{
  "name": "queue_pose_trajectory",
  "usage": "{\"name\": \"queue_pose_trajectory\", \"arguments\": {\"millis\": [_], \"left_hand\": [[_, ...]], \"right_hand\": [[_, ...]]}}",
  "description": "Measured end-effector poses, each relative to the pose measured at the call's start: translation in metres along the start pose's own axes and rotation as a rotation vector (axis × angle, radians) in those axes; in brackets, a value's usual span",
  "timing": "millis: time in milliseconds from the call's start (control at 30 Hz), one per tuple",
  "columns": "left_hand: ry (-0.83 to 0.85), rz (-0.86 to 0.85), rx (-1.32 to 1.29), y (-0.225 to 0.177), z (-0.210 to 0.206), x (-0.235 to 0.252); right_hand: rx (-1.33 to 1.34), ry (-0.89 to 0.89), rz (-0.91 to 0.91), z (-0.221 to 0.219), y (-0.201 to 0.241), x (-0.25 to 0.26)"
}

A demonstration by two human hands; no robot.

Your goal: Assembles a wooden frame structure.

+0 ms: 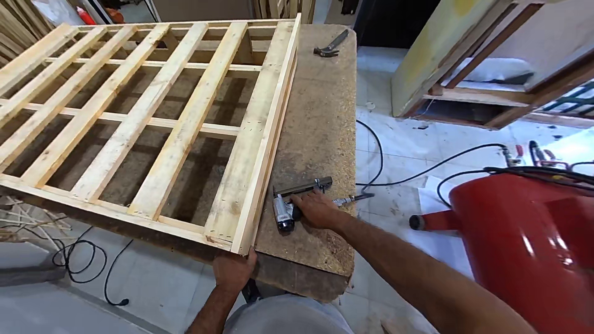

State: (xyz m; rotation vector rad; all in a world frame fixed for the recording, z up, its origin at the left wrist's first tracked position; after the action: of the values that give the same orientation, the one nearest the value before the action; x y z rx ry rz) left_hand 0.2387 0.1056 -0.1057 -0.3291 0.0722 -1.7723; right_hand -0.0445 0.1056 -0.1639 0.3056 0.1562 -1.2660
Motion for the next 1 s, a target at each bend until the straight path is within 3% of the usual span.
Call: {"name": "queue_pose_trajectory", "arguments": {"millis": [133, 233, 400, 467, 567, 600, 700, 767, 833, 1000], "left_hand": [[-0.012, -0.031, -0.066, 0.001, 0.0, 0.002], [0.064, -0.005, -0.062, 0.004, -0.003, 0.0], [0.683, 0.192, -0.077, 0.014, -0.01, -0.007], [0.682, 0.215, -0.23, 0.023, -0.008, -0.019], [0.461, 0.209, -0.606, 0.041, 0.001, -0.043], [0.463, 0.223, -0.742, 0.046, 0.003, -0.049], [0.826, 0.334, -1.112, 0.058, -0.004, -0.074], [0.993, 0.296, -1.165, 0.059, -0.001, -0.088], [0.998, 0.307, -1.084, 0.062, 0.003, -0.092], [0.986, 0.521, -0.92, 0.074, 0.002, -0.089]], "right_hand": [[0.147, 0.035, 0.014, 0.029, 0.02, -0.043], [0.357, 0.15, -0.09, 0.06, 0.046, -0.086], [0.596, 0.256, -0.04, 0.076, 0.115, -0.123], [0.737, 0.281, 0.022, 0.065, 0.139, -0.12], [0.997, 0.343, 0.134, 0.04, 0.172, -0.101], [1.087, 0.362, 0.168, 0.03, 0.181, -0.093], [1.307, 0.468, 0.195, 0.01, 0.2, -0.07], [1.421, 0.494, 0.185, -0.002, 0.208, -0.058], [1.429, 0.459, 0.165, -0.011, 0.212, -0.049], [0.827, 0.417, 0.034, -0.011, 0.223, -0.041]]}}
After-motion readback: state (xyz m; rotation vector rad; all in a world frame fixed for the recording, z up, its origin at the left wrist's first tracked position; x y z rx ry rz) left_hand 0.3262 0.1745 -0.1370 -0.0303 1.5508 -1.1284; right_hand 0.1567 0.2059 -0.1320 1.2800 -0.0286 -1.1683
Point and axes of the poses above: each hand's wrist, its own x-axis towards the middle knuckle, its own z-axis out of the back of the hand, y = z × x, the point moved 7 cm from there along x, towards the middle knuckle, and after that the axes turned 12 degrees about z, right-handed, at the moved point
